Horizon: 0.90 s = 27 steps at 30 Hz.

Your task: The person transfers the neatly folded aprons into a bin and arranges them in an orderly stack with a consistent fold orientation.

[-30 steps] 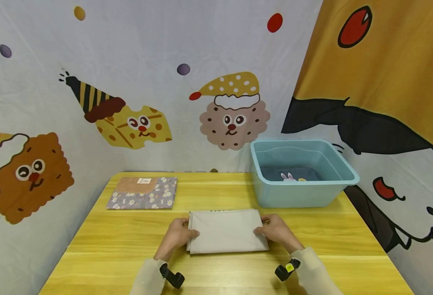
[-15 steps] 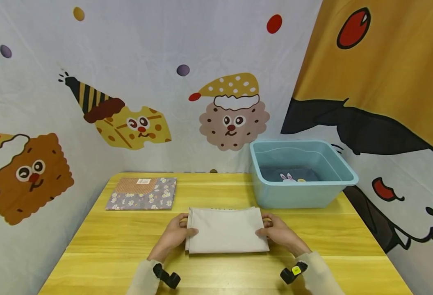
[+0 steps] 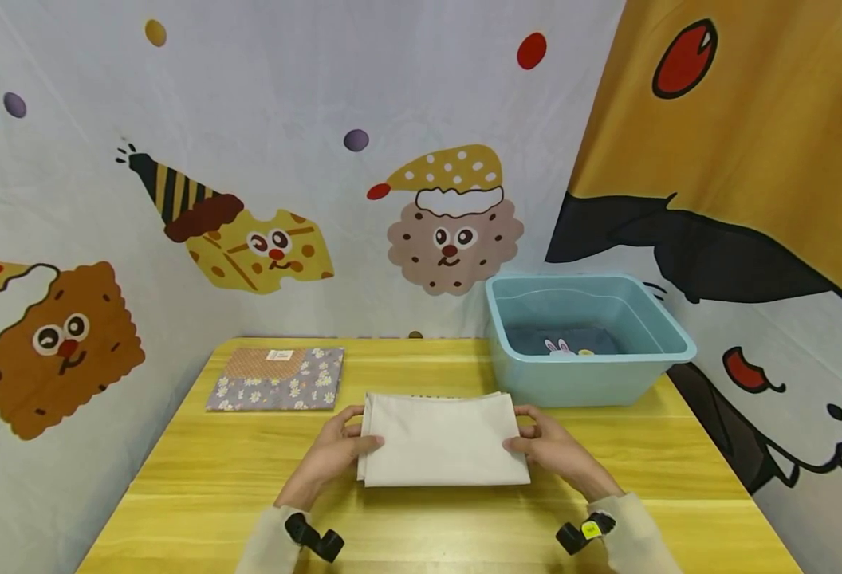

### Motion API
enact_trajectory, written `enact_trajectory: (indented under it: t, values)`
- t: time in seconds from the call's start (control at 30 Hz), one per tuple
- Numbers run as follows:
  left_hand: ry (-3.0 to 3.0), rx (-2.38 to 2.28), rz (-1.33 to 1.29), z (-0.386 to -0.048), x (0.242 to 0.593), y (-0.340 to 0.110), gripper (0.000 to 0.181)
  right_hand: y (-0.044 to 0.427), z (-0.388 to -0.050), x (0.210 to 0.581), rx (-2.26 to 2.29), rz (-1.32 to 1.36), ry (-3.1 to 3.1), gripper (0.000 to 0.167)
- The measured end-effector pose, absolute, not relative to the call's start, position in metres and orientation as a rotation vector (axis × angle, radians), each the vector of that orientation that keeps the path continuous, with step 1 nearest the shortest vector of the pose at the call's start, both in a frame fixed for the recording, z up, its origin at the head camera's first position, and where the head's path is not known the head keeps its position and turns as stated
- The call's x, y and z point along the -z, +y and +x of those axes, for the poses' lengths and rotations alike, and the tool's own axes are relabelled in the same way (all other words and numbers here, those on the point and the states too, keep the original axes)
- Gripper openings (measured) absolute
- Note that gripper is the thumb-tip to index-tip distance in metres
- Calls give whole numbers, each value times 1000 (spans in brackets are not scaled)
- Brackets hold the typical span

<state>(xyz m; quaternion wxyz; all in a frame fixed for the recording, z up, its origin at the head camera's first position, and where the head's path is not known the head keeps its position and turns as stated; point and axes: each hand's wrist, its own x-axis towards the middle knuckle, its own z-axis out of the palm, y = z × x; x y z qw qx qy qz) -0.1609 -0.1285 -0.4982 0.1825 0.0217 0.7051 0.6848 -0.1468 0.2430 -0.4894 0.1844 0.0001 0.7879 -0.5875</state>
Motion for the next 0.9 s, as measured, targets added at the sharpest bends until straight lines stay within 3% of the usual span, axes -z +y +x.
enact_trajectory:
  t: [0.9]
  values:
    - [1979,-1961,141,-169,437,-116,69,268,-136,416,1757,-165,2271,69]
